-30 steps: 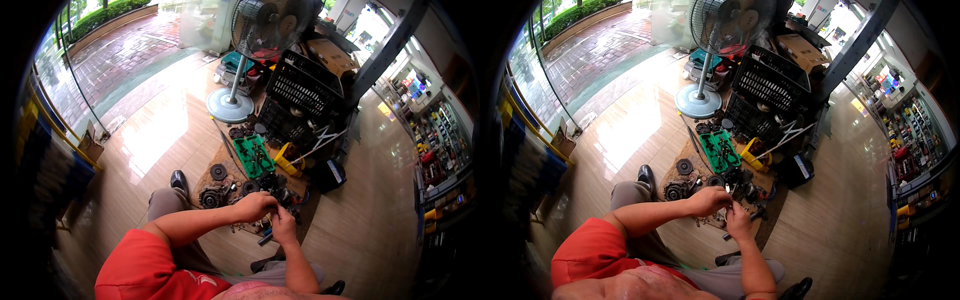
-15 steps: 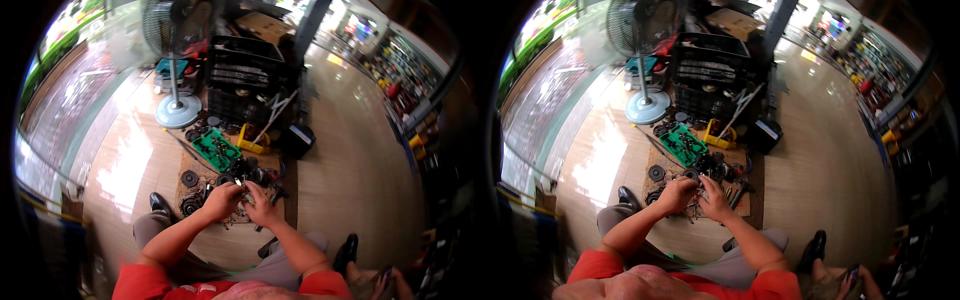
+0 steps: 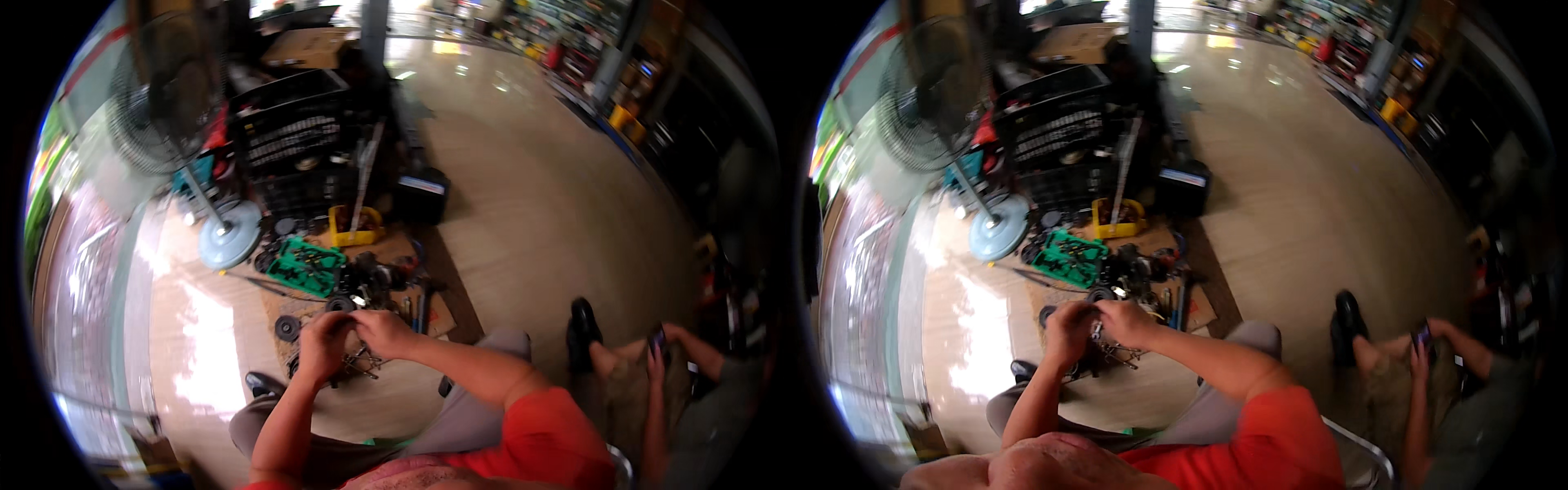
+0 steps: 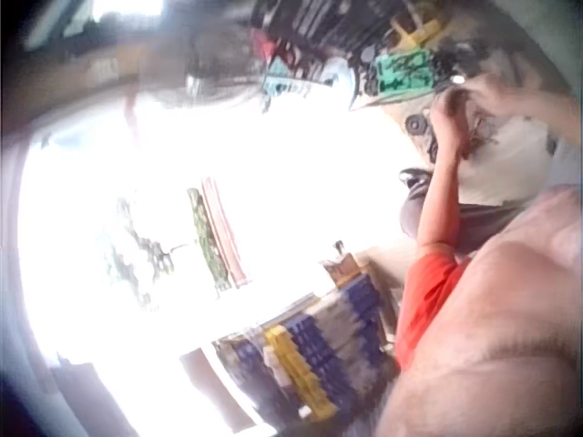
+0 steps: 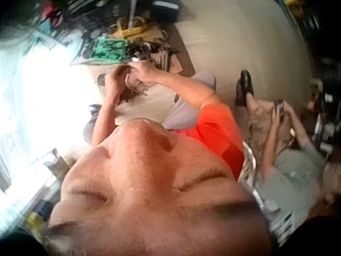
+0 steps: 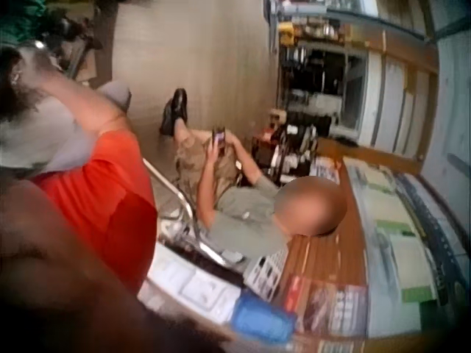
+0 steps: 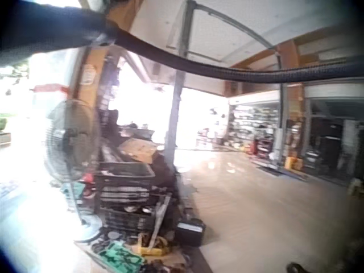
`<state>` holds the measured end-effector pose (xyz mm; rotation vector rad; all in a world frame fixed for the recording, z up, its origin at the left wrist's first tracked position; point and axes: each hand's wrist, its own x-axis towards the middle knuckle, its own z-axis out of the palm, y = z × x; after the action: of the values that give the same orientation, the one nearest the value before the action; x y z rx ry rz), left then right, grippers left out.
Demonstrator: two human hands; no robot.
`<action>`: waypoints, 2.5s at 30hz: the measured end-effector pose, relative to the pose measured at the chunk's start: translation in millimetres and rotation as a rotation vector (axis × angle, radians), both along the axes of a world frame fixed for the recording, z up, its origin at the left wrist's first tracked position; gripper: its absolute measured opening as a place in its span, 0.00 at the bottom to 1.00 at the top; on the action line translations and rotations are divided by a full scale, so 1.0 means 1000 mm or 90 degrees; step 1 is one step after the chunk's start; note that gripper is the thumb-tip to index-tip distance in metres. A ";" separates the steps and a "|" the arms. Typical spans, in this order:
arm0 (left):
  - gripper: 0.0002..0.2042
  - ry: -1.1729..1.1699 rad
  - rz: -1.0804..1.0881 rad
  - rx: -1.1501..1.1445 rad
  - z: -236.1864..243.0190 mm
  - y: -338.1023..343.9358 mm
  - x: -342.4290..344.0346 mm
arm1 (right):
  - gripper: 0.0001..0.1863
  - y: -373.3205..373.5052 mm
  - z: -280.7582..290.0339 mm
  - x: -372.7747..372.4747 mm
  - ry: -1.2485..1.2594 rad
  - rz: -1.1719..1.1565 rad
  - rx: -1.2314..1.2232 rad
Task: The person works on a mechanical motor assembly, handling gears and a metal housing. They use pliers to pull wires through an opening and a screwdriver to work on internal components.
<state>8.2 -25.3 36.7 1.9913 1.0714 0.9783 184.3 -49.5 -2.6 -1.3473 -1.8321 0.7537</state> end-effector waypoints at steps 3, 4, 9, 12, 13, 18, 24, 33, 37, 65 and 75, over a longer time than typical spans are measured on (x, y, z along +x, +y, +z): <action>0.07 -0.005 0.074 -0.015 -0.020 0.003 -0.009 | 0.05 0.003 0.007 -0.010 0.015 0.018 0.049; 0.07 -0.019 0.097 0.044 -0.033 0.005 -0.008 | 0.05 0.003 0.006 -0.010 0.018 0.023 0.060; 0.06 -0.135 0.099 -0.029 -0.039 0.004 0.001 | 0.08 -0.002 0.007 -0.005 0.015 -0.017 0.083; 0.06 -0.162 0.128 -0.050 -0.030 0.005 -0.004 | 0.08 -0.002 0.013 -0.001 -0.005 -0.026 0.081; 0.06 -0.154 0.129 -0.052 -0.031 0.008 -0.011 | 0.08 -0.001 0.014 -0.005 -0.011 -0.022 0.081; 0.07 -0.200 0.153 -0.099 -0.032 0.016 -0.016 | 0.07 0.003 0.007 0.002 -0.037 -0.055 0.104; 0.07 -0.171 0.190 -0.033 -0.035 0.025 -0.026 | 0.06 0.007 0.009 0.002 -0.014 -0.065 0.099; 0.08 -0.230 0.239 -0.086 -0.033 0.034 -0.038 | 0.05 0.007 0.021 0.010 0.026 -0.151 0.135; 0.08 -0.125 0.216 -0.052 -0.034 0.025 -0.031 | 0.08 0.005 0.037 0.012 0.017 -0.138 0.289; 0.08 -0.008 0.044 0.124 -0.015 0.000 -0.015 | 0.09 -0.008 0.027 -0.011 -0.092 -0.009 0.061; 0.10 -0.014 -0.043 0.136 -0.021 -0.003 -0.013 | 0.17 -0.004 0.011 -0.013 0.138 0.031 -0.006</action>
<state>-4.8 -28.6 15.3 2.1675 0.9124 1.1153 171.1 -53.9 8.3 -1.1805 -1.6967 0.8978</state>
